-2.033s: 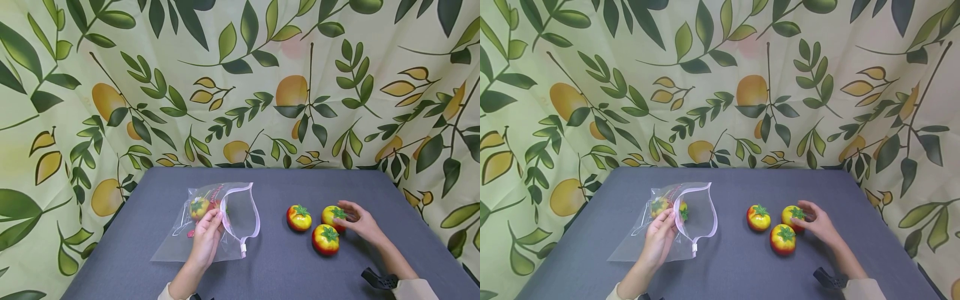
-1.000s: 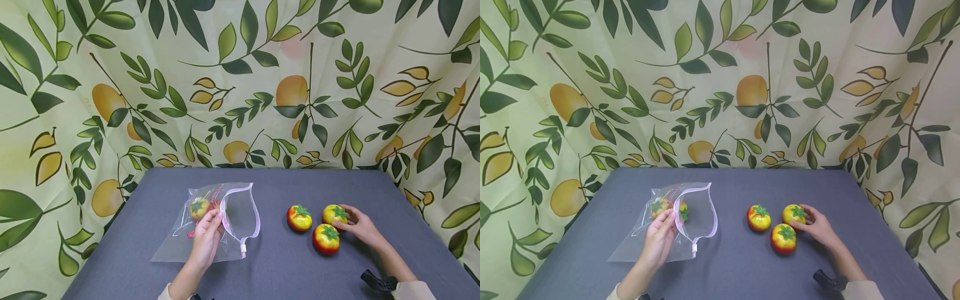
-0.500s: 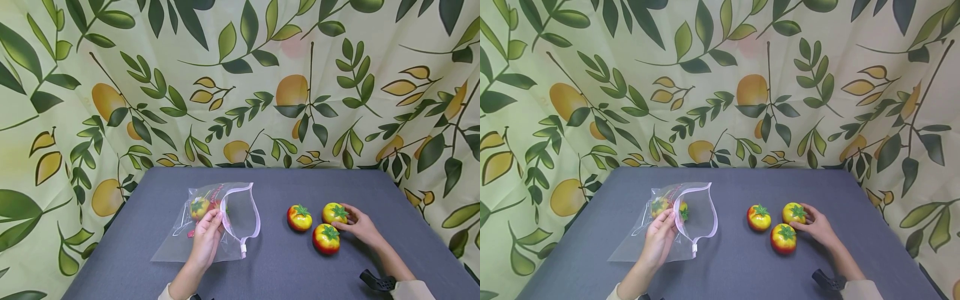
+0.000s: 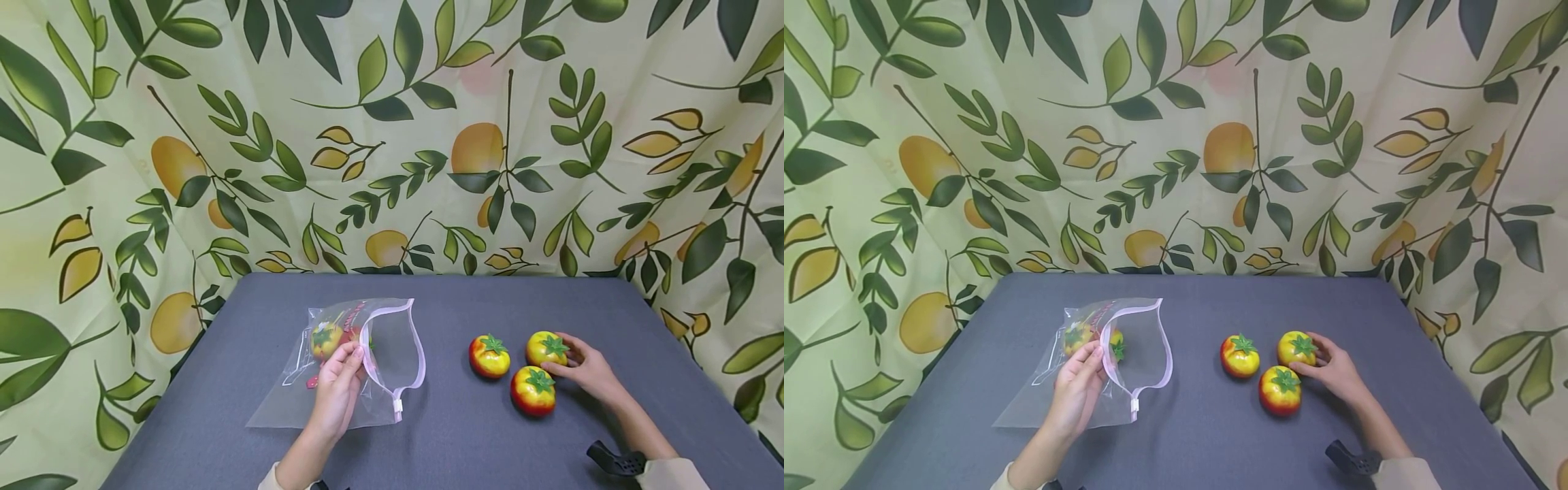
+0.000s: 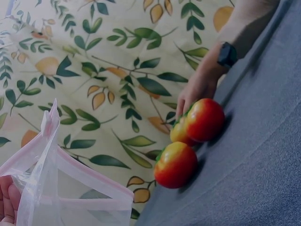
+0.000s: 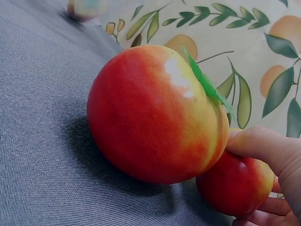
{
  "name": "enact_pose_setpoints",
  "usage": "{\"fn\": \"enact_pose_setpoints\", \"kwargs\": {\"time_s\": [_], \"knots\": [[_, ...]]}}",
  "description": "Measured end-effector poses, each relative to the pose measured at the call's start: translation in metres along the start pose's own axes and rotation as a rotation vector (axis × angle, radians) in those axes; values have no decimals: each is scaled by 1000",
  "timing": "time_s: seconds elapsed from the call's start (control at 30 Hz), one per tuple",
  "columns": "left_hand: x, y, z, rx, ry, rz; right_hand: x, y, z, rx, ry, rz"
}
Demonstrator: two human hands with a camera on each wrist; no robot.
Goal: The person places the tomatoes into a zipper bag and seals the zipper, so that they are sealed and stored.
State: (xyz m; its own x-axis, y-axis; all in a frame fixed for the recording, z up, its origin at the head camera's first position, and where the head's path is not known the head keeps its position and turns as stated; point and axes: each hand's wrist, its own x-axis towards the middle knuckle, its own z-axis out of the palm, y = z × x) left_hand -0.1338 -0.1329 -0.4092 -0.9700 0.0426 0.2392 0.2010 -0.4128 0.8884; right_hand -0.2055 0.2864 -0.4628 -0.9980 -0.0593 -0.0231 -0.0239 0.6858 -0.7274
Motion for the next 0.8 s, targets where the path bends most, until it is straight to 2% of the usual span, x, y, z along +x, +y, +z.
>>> {"fn": "enact_pose_setpoints", "kwargs": {"time_s": [0.8], "knots": [[0,-1,0,13,3,-12,0,-13,-6,29,4,13]]}}
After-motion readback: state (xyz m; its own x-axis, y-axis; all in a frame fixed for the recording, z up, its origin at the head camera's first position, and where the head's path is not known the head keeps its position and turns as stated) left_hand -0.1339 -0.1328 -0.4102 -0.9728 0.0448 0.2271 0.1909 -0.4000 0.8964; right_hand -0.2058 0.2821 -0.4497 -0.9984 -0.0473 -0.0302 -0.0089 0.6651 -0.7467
